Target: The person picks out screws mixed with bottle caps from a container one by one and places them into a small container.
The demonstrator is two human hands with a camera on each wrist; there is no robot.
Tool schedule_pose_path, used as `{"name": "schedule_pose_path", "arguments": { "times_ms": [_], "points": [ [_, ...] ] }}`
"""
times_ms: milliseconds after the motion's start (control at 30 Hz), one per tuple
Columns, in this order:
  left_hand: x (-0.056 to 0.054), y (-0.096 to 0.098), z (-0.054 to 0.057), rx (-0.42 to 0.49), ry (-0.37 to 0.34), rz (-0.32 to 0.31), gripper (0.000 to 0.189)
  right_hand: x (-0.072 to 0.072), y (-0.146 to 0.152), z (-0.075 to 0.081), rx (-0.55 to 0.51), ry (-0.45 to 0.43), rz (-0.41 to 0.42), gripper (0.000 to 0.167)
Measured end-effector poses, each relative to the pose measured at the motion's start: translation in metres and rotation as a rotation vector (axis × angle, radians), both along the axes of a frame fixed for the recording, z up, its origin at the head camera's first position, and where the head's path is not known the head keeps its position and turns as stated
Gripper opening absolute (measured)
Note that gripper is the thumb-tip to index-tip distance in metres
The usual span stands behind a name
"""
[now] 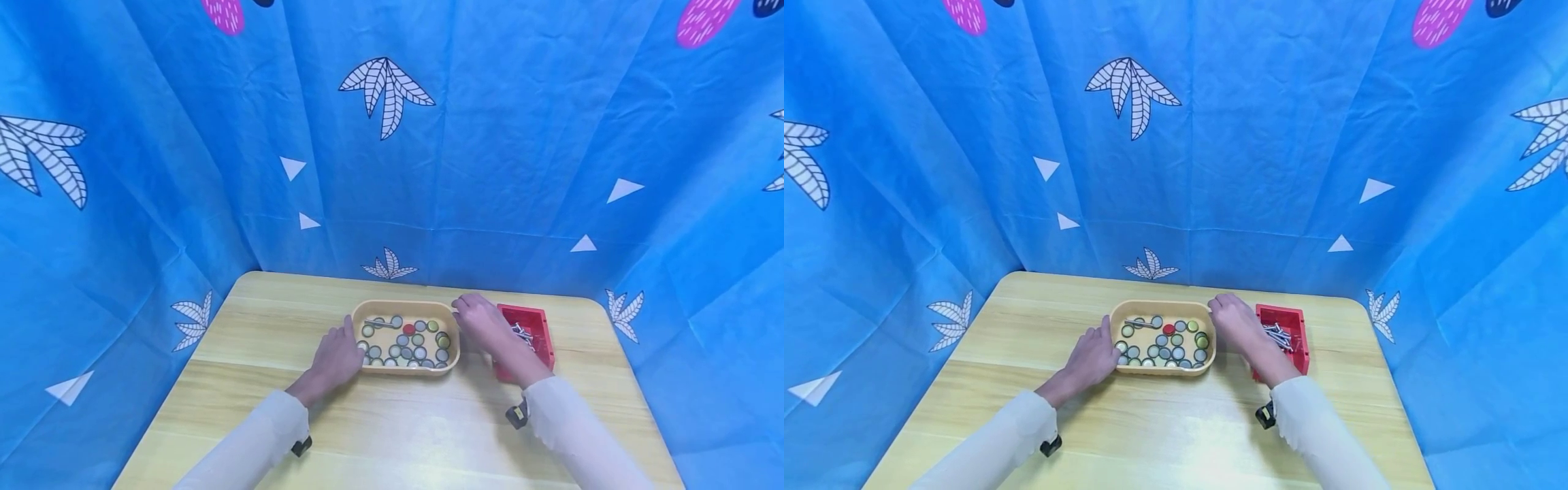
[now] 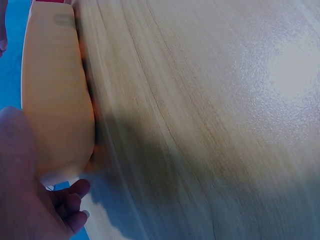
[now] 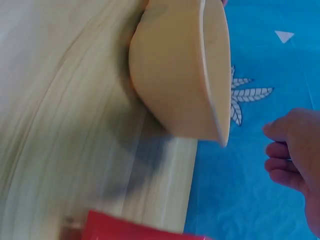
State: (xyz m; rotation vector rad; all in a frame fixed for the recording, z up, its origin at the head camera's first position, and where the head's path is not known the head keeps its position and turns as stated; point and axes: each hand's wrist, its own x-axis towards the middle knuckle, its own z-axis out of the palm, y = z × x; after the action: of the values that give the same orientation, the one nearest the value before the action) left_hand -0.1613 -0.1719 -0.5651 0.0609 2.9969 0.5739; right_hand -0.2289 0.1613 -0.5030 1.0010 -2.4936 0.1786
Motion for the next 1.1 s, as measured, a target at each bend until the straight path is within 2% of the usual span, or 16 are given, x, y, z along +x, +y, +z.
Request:
{"name": "schedule_pose_path", "arguments": {
  "times_ms": [200, 700, 967, 1100],
  "points": [
    [0.000, 0.000, 0.000, 0.001, -0.015, 0.003, 0.085, -0.005, -0.023, -0.002, 0.003, -0.045, 0.036, 0.017],
    [0.000, 0.000, -0.001, 0.026, -0.010, 0.003, 0.085, -0.014, -0.068, -0.018, -0.038, -0.132, 0.104, 0.011],
    [0.001, 0.001, 0.001, 0.007, -0.007, -0.018, 0.084, -0.013, -0.094, -0.019, 0.049, -0.260, 0.061, 0.012],
    [0.001, 0.001, 0.001, -0.008, -0.006, -0.018, 0.084, -0.014, -0.104, -0.023, 0.040, -0.412, 0.038, 0.016]
  ]
}}
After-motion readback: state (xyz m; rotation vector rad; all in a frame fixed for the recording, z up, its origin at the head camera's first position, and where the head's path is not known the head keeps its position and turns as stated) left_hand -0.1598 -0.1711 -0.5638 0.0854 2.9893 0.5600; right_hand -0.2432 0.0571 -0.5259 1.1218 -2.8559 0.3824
